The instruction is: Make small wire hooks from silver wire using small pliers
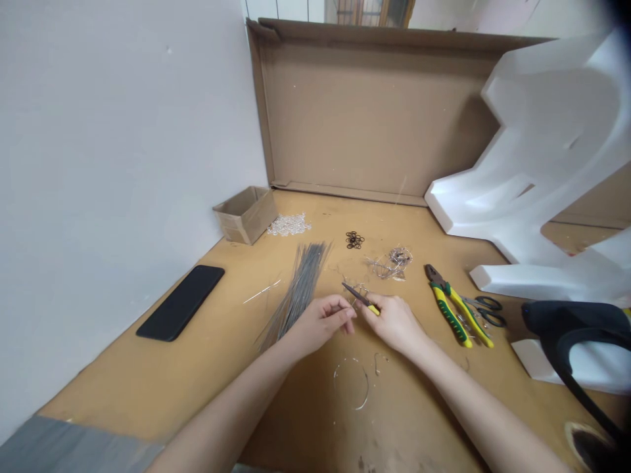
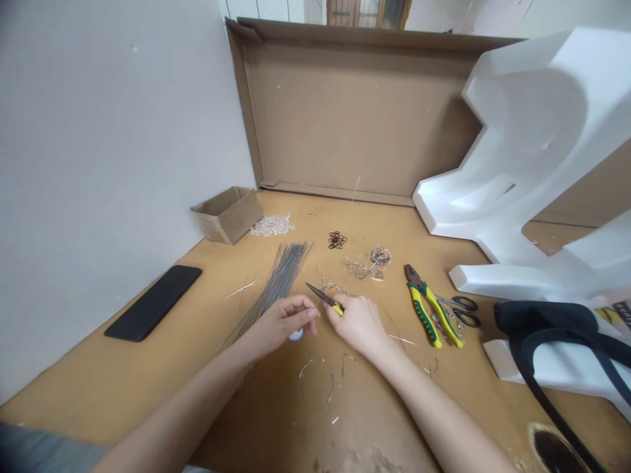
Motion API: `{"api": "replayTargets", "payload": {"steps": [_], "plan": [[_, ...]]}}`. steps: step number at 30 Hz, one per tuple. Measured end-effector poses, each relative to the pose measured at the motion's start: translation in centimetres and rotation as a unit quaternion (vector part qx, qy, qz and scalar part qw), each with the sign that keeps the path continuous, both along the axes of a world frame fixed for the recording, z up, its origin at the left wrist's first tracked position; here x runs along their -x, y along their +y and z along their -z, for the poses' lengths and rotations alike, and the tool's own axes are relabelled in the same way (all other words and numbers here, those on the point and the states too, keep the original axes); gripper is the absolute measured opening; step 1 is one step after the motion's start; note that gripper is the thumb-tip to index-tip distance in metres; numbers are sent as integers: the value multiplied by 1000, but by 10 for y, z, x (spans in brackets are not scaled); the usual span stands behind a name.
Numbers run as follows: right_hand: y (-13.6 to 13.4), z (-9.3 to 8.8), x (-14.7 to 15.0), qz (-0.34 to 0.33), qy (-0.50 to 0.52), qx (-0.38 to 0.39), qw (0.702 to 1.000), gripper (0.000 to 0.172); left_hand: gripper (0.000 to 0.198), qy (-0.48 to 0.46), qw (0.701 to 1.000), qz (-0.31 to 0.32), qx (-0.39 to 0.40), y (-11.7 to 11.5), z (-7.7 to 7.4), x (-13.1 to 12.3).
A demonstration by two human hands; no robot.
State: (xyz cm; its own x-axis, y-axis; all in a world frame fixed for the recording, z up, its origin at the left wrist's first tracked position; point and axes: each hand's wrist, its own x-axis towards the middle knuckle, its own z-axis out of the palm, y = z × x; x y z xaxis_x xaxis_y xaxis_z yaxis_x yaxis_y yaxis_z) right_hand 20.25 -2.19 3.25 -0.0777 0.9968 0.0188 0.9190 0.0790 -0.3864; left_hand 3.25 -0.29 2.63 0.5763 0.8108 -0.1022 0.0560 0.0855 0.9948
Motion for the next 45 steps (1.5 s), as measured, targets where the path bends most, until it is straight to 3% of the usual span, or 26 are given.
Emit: {"api": "replayTargets", "payload": {"steps": [8, 14, 16, 20, 24, 29, 32, 35, 38, 42, 45], "plan": [[-3, -7, 1, -29, 17, -3, 999, 20, 26, -116, 982, 0, 147, 5, 11, 0], [-4, -2, 2, -45, 97, 14, 994, 22, 23, -133, 982, 1, 134, 3, 11, -3], [-3, 0, 2, -75, 188, 60, 977, 27, 22, -130, 987, -15, 97, 2, 13, -4], [0, 2, 1, -110, 350, 174, 914, 28, 22, -125, 989, -26, 77, 1, 15, -5], [2, 2, -2, -163, 407, 187, 879, 21, 21, -126, 988, -23, 83, 1, 13, -5], [4, -3, -12, -173, 361, 184, 898, 17, 19, -148, 985, -30, 85, 3, 11, -1], [7, -5, -22, -124, 327, 167, 922, 14, 20, -158, 983, -29, 85, 3, 9, 1], [11, -4, -30, -69, 361, 143, 919, 11, 21, -163, 983, -24, 83, 2, 7, 1], [14, -4, -29, -29, 478, 129, 868, 12, 21, -158, 984, -27, 80, 0, 6, 0], [10, -9, -20, -29, 668, 162, 726, 24, 20, -112, 990, -24, 82, -2, 6, -2], [6, -13, -15, -44, 723, 173, 667, 22, 20, -70, 995, -17, 68, -4, 6, -4]]}}
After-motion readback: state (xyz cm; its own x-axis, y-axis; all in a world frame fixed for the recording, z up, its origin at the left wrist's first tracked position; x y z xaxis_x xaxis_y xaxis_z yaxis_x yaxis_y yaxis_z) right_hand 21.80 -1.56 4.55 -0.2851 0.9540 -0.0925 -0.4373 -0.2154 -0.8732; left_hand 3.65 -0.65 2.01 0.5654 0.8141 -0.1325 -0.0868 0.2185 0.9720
